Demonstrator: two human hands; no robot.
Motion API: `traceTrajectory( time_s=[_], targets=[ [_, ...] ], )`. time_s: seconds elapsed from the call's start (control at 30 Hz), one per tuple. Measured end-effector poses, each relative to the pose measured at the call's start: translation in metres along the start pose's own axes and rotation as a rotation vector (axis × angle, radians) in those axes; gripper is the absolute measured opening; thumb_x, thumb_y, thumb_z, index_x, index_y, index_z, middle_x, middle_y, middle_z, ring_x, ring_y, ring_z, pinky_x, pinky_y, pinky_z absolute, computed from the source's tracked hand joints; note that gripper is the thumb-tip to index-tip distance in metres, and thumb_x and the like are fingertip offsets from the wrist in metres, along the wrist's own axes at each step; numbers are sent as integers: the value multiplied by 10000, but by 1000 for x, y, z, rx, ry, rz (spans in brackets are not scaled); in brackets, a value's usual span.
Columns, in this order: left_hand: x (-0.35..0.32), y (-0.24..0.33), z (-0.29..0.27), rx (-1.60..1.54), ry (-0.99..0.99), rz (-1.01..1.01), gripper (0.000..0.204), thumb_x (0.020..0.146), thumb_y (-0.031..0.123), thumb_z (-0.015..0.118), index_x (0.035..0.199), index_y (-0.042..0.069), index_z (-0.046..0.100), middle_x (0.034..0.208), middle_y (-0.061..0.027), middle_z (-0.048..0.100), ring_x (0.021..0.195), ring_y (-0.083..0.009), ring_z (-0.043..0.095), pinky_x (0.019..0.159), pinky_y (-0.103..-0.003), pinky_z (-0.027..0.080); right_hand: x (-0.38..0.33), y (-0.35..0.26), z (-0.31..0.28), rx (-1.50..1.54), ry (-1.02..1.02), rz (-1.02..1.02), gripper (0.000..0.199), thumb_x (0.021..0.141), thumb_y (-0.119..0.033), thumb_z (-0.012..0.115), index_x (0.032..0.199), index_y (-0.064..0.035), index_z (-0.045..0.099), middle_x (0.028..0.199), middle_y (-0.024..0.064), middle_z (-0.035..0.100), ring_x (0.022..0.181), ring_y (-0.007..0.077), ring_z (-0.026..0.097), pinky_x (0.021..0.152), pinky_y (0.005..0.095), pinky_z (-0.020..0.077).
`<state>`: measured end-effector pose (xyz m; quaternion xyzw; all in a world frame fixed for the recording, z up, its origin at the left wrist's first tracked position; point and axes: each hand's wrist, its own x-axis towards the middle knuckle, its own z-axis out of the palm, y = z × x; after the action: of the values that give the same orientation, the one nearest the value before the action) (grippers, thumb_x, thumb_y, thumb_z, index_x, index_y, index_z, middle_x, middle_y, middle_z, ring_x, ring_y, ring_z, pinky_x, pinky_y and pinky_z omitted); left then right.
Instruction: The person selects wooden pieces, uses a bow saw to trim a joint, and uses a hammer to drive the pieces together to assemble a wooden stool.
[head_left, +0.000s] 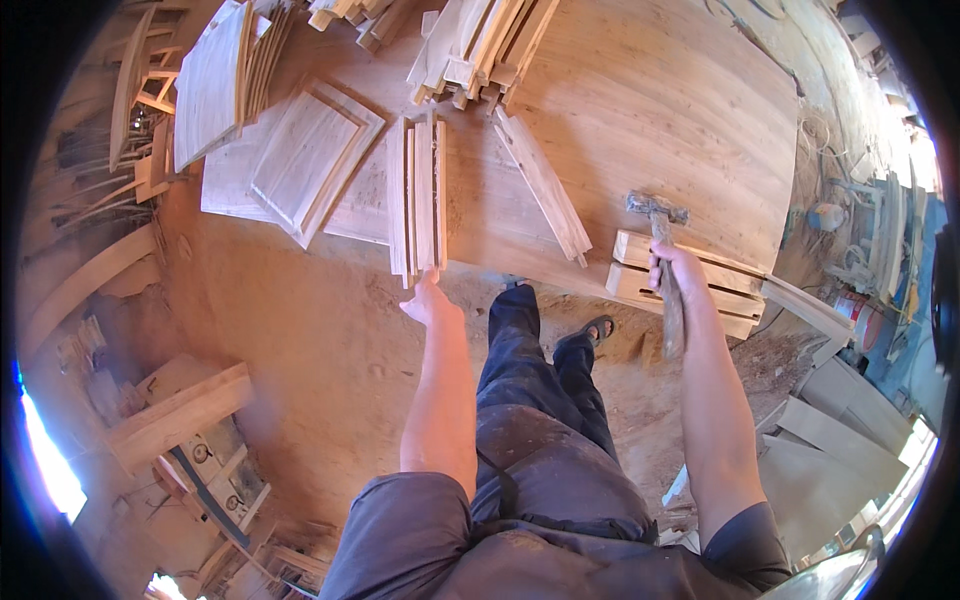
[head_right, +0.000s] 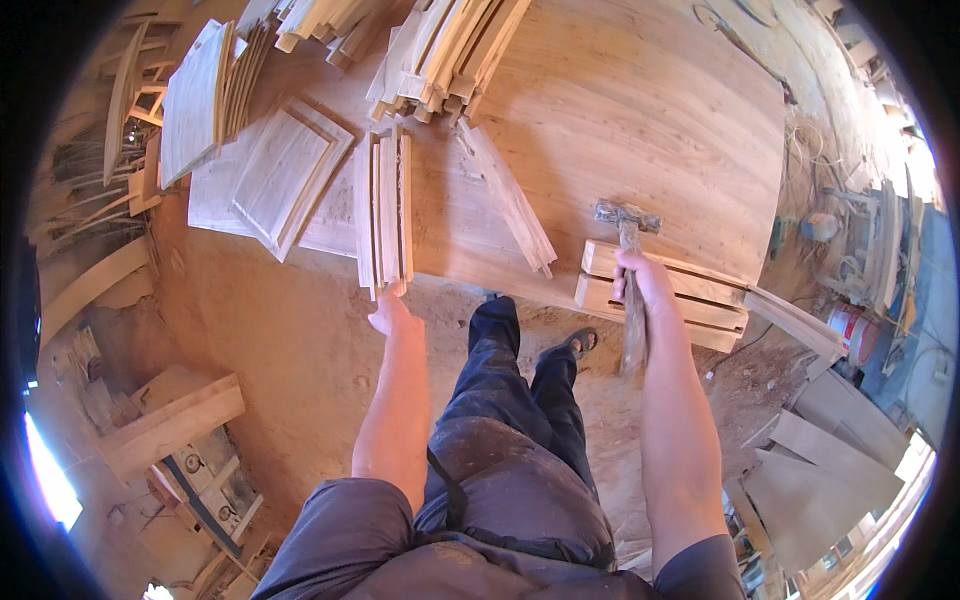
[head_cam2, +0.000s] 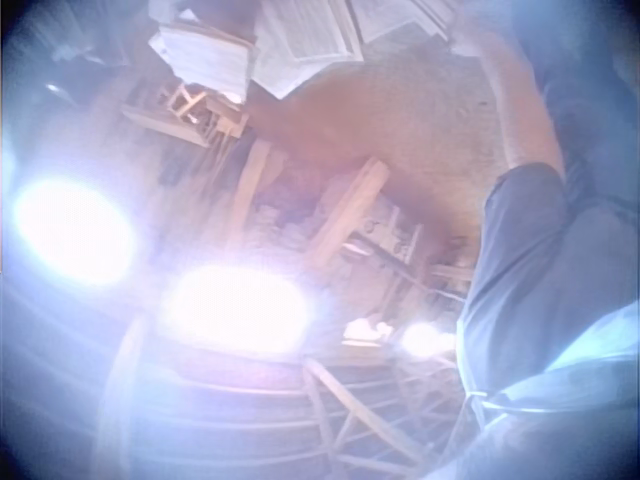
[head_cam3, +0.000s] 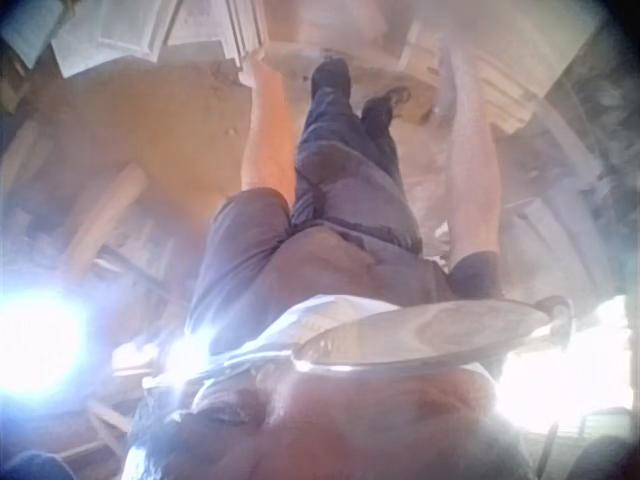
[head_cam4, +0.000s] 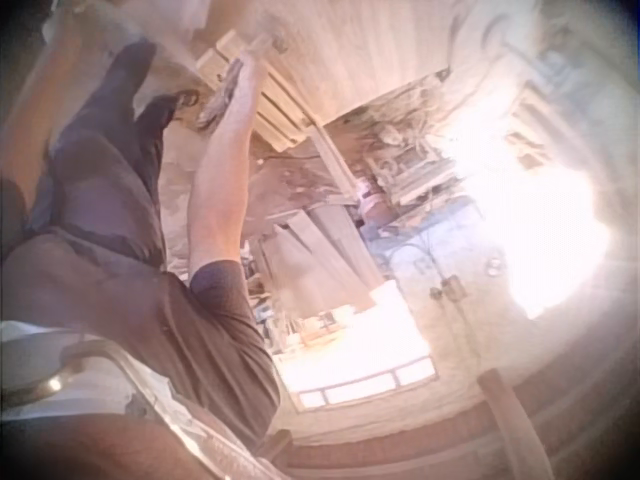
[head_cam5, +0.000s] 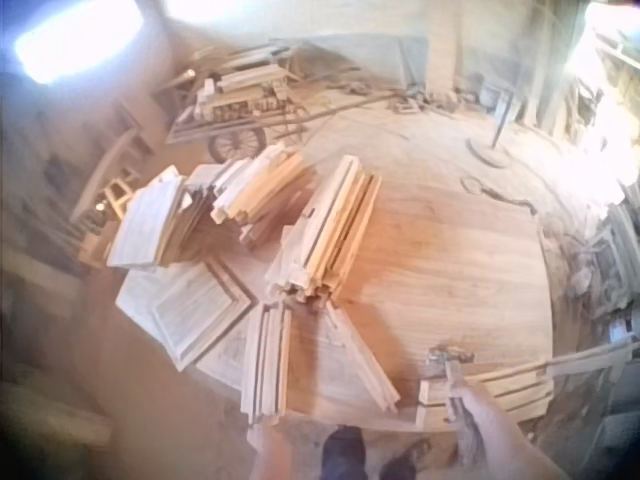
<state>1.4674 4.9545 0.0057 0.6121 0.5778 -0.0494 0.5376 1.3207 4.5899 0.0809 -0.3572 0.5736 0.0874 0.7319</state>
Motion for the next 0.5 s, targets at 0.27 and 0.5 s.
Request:
traceTrajectory(
  time_s=[0.27,0.5],
  targets=[
    [38,-19,-35,-117,-769,-45,265,809,10,737,1046,-9,618,829,-38,637,695,-132,599,678,-298,513,-71,49,16,-1096,595,-607,340,820,-87,698,1132,4,598,868,134,637,791,275,646,718,395,541],
    [-81,8,-63,221,-668,197,342,707,18,817,938,-12,566,724,-35,592,560,-101,563,498,-274,526,-118,89,121,-761,-62,-604,385,863,-146,716,1189,27,605,1040,126,676,877,205,670,772,328,551]
  ],
)
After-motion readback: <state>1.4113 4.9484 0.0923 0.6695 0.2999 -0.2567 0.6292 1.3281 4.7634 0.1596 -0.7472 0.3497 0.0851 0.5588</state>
